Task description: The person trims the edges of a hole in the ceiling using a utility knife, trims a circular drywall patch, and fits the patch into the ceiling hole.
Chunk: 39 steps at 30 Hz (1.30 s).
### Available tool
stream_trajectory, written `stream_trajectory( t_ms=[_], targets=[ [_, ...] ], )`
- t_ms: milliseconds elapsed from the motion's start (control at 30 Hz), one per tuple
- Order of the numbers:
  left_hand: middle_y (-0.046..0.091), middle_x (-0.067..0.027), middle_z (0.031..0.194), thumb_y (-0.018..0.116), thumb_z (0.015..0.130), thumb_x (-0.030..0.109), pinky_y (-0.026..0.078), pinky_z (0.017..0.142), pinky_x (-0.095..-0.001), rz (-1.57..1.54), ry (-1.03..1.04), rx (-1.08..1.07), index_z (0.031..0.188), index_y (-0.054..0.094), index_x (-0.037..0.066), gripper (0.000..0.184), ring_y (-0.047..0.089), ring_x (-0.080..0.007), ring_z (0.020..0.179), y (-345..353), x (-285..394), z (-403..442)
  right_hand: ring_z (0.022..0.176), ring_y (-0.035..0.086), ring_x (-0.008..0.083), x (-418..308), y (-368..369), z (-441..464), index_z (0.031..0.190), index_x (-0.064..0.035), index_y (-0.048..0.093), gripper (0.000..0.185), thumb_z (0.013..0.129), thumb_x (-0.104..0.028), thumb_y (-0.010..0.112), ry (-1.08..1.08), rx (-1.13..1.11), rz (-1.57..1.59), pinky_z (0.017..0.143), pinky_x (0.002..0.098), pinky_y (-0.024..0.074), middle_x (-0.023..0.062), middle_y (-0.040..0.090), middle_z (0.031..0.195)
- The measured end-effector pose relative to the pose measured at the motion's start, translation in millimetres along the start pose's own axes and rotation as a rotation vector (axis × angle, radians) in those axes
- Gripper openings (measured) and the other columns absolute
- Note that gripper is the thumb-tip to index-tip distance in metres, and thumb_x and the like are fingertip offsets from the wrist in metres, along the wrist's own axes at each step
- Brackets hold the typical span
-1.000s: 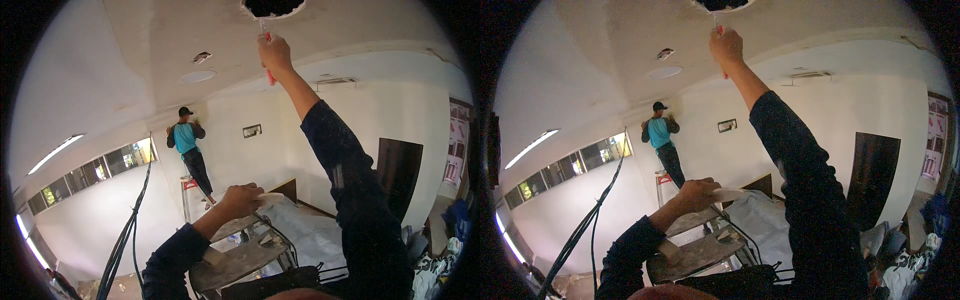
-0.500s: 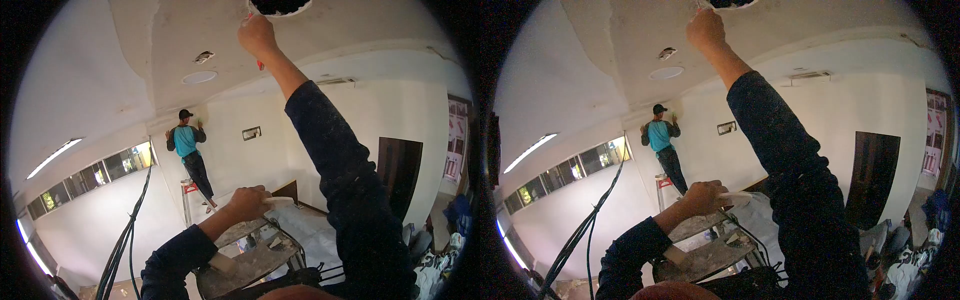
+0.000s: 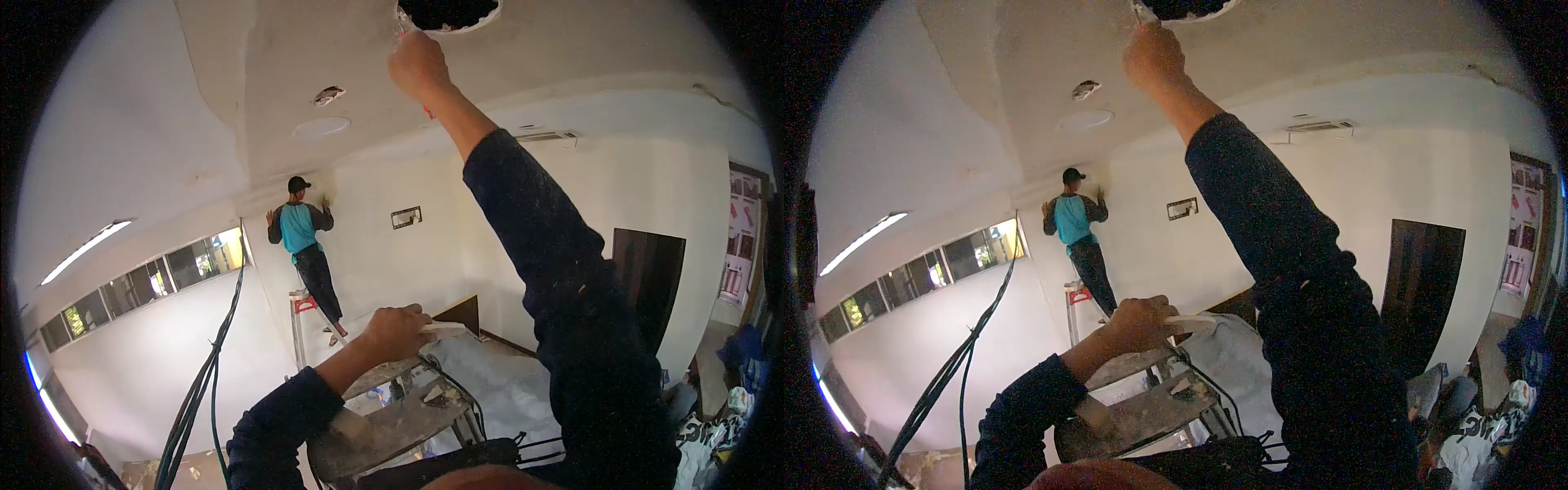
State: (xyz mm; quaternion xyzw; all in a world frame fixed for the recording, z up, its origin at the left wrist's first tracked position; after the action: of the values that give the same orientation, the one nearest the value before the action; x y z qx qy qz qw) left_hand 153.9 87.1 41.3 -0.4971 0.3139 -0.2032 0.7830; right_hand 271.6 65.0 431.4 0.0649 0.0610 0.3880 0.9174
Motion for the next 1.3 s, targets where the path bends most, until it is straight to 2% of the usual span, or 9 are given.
stream_trajectory(
  t_ms=[167, 267, 333, 433, 633, 967, 1033, 1133, 1300],
  targets=[
    [0.062, -0.0102, 0.097, 0.055, 0.094, 0.045, 0.057, 0.076, -0.0456, -0.020, -0.003, 0.035, 0.108, 0.067, 0.010, 0.040, 0.067, -0.0315, 0.087, -4, 4, 2, 0.088, 0.066, 0.0455, -11, -13, 19, 0.088, 0.0111, 0.065, 0.028, 0.084, -0.015, 0.056, -0.131, -0.124, -0.085, 0.083, 0.0487, 0.0532, 0.0306, 0.067, 0.087],
    [0.064, -0.0116, 0.102, 0.058, 0.092, 0.042, 0.055, 0.078, -0.0447, -0.033, -0.031, 0.007, 0.108, 0.067, 0.009, 0.037, 0.068, -0.0320, 0.088, -7, 5, 1, 0.088, 0.066, 0.0463, -24, -29, 13, 0.088, 0.0112, 0.064, 0.028, 0.084, -0.015, 0.055, -0.288, -0.404, -0.239, 0.082, 0.0491, 0.0530, 0.0320, 0.066, 0.089],
    [0.064, -0.0114, 0.101, 0.058, 0.092, 0.041, 0.055, 0.078, -0.0446, -0.037, -0.024, 0.025, 0.108, 0.067, 0.009, 0.037, 0.068, -0.0318, 0.088, -7, 6, 1, 0.089, 0.065, 0.0474, -5, -37, 1, 0.088, 0.0110, 0.063, 0.028, 0.085, -0.016, 0.055, -0.174, -0.125, -0.117, 0.083, 0.0500, 0.0524, 0.0328, 0.065, 0.089],
    [0.063, -0.0118, 0.103, 0.056, 0.093, 0.043, 0.055, 0.079, -0.0456, -0.041, -0.026, 0.007, 0.110, 0.067, 0.009, 0.040, 0.067, -0.0323, 0.090, -7, 2, 3, 0.090, 0.065, 0.0485, 7, -16, -2, 0.089, 0.0107, 0.061, 0.028, 0.086, -0.017, 0.055, -0.029, -0.068, -0.048, 0.084, 0.0512, 0.0516, 0.0343, 0.065, 0.088],
    [0.062, -0.0124, 0.107, 0.056, 0.094, 0.045, 0.055, 0.080, -0.0458, -0.060, -0.040, 0.006, 0.113, 0.065, 0.008, 0.043, 0.067, -0.0330, 0.092, -3, -7, -1, 0.090, 0.064, 0.0494, -7, -13, 0, 0.093, 0.0112, 0.061, 0.028, 0.084, -0.015, 0.055, 0.004, 0.105, 0.063, 0.084, 0.0514, 0.0517, 0.0361, 0.064, 0.087],
    [0.061, -0.0128, 0.104, 0.055, 0.095, 0.044, 0.056, 0.077, -0.0446, 0.021, 0.115, 0.039, 0.112, 0.066, 0.009, 0.041, 0.067, -0.0328, 0.089, 8, -5, 6, 0.090, 0.066, 0.0447, 9, -1, 23, 0.081, 0.0072, 0.065, 0.024, 0.081, -0.015, 0.055, -0.150, 0.034, -0.091, 0.085, 0.0493, 0.0524, 0.0322, 0.066, 0.091],
    [0.062, -0.0127, 0.105, 0.055, 0.095, 0.045, 0.056, 0.077, -0.0445, -0.003, 0.035, 0.009, 0.112, 0.066, 0.009, 0.041, 0.067, -0.0330, 0.089, -3, -1, 5, 0.093, 0.066, 0.0441, -6, -13, 12, 0.085, 0.0081, 0.065, 0.025, 0.081, -0.015, 0.055, -0.089, -0.110, -0.103, 0.086, 0.0490, 0.0521, 0.0333, 0.066, 0.092],
    [0.062, -0.0126, 0.106, 0.054, 0.095, 0.045, 0.056, 0.078, -0.0444, -0.047, -0.036, -0.023, 0.112, 0.067, 0.010, 0.041, 0.067, -0.0332, 0.089, -4, 1, -1, 0.094, 0.066, 0.0440, 8, -16, -2, 0.086, 0.0077, 0.065, 0.026, 0.083, -0.017, 0.055, 0.018, -0.018, -0.106, 0.085, 0.0503, 0.0523, 0.0324, 0.066, 0.092],
    [0.062, -0.0125, 0.107, 0.055, 0.094, 0.047, 0.056, 0.078, -0.0450, -0.045, -0.035, -0.004, 0.112, 0.067, 0.010, 0.042, 0.067, -0.0336, 0.090, 3, -5, 4, 0.093, 0.066, 0.0441, 1, -7, 9, 0.087, 0.0056, 0.065, 0.027, 0.089, -0.018, 0.051, -0.129, -0.013, -0.132, 0.082, 0.0528, 0.0522, 0.0309, 0.067, 0.090]
  ],
)
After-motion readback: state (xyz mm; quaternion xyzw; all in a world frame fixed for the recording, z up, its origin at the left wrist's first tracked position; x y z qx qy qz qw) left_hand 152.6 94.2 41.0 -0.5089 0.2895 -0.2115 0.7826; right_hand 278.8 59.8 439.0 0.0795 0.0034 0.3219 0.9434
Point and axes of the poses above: each hand's wrist, its own z-axis towards the middle knuckle, its own y-axis out of the palm, x = y × z, the point moved 7 cm from there along z, towards the middle knuckle
